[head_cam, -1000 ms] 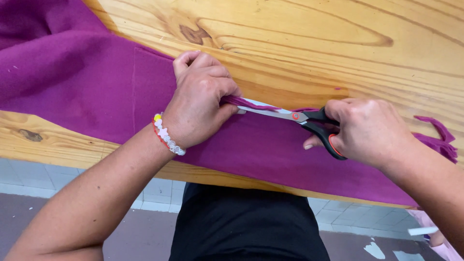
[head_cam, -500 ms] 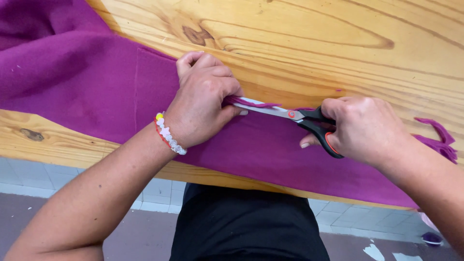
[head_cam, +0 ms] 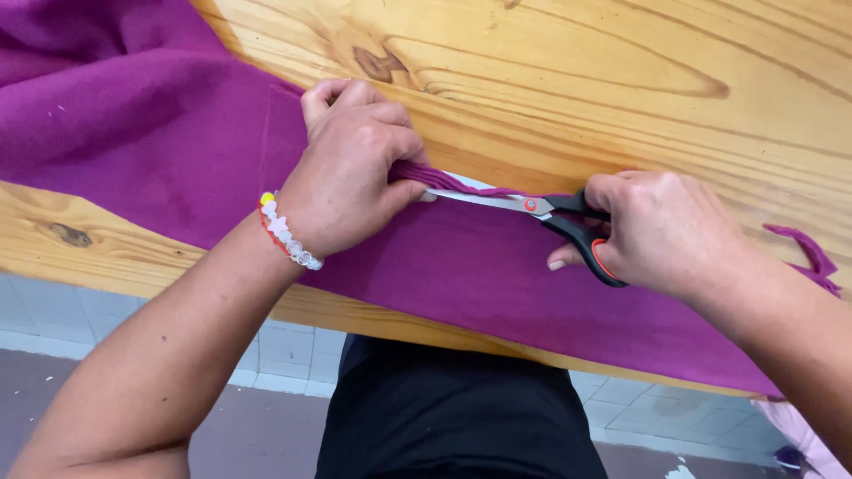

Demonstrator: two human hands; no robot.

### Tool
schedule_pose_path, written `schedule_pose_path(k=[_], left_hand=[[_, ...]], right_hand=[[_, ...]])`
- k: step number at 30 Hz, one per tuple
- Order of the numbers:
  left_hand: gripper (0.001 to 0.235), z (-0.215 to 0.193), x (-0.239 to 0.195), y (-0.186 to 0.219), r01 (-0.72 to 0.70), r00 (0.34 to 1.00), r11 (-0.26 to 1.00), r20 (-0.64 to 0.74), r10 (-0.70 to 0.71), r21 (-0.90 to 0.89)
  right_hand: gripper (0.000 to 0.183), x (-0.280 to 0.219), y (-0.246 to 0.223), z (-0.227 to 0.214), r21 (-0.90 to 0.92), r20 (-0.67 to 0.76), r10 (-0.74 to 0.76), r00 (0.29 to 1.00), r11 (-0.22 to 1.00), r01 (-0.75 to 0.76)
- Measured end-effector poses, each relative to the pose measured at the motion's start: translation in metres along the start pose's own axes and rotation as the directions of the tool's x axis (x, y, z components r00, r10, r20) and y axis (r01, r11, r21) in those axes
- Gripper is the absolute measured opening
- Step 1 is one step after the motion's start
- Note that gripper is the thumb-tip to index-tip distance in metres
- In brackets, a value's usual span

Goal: Cutting and trimming purple fabric pieces on a wooden table using scissors to prepare them for sewing.

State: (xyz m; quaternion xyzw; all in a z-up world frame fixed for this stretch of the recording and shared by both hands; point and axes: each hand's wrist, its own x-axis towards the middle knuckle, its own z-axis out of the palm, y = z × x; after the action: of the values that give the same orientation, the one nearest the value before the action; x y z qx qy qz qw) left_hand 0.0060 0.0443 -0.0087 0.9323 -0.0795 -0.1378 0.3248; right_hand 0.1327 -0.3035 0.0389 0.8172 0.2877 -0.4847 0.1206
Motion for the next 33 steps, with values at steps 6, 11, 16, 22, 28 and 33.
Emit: schedule_pose_path(k=[6,11,16,22,28,33], left_hand=[[0.034,0.003,-0.002,-0.003,-0.008,0.999,0.999,-0.031,0.007,-0.035],[0.029,0.006,-0.002,-0.004,-0.026,0.998,0.998,-0.055,0.022,-0.061],[0.019,0.009,-0.004,-0.005,-0.039,0.997,0.999,-0.065,0.037,-0.036],[0.017,0.010,-0.004,-0.006,-0.036,0.996,0.998,-0.085,0.031,-0.059],[0.032,0.010,-0.004,-0.007,-0.014,0.998,0.997,-0.067,0.009,-0.070],[0.023,0.015,-0.005,-0.008,-0.023,0.995,0.998,-0.096,0.017,-0.062]], right_hand=[[0.079,0.002,0.014,0.024,0.004,-0.118,-0.067,0.991,0.998,0.068],[0.074,-0.003,0.004,0.016,0.052,-0.051,0.021,0.998,0.998,-0.019],[0.085,-0.004,-0.002,0.009,0.079,-0.040,-0.022,0.999,0.997,0.025],[0.090,-0.003,-0.010,0.006,0.046,-0.043,0.003,0.999,0.999,-0.001],[0.085,0.002,0.003,0.027,0.039,-0.148,-0.044,0.988,0.998,0.050],[0.085,-0.003,-0.014,0.009,0.109,-0.071,0.021,0.997,0.994,-0.013]])
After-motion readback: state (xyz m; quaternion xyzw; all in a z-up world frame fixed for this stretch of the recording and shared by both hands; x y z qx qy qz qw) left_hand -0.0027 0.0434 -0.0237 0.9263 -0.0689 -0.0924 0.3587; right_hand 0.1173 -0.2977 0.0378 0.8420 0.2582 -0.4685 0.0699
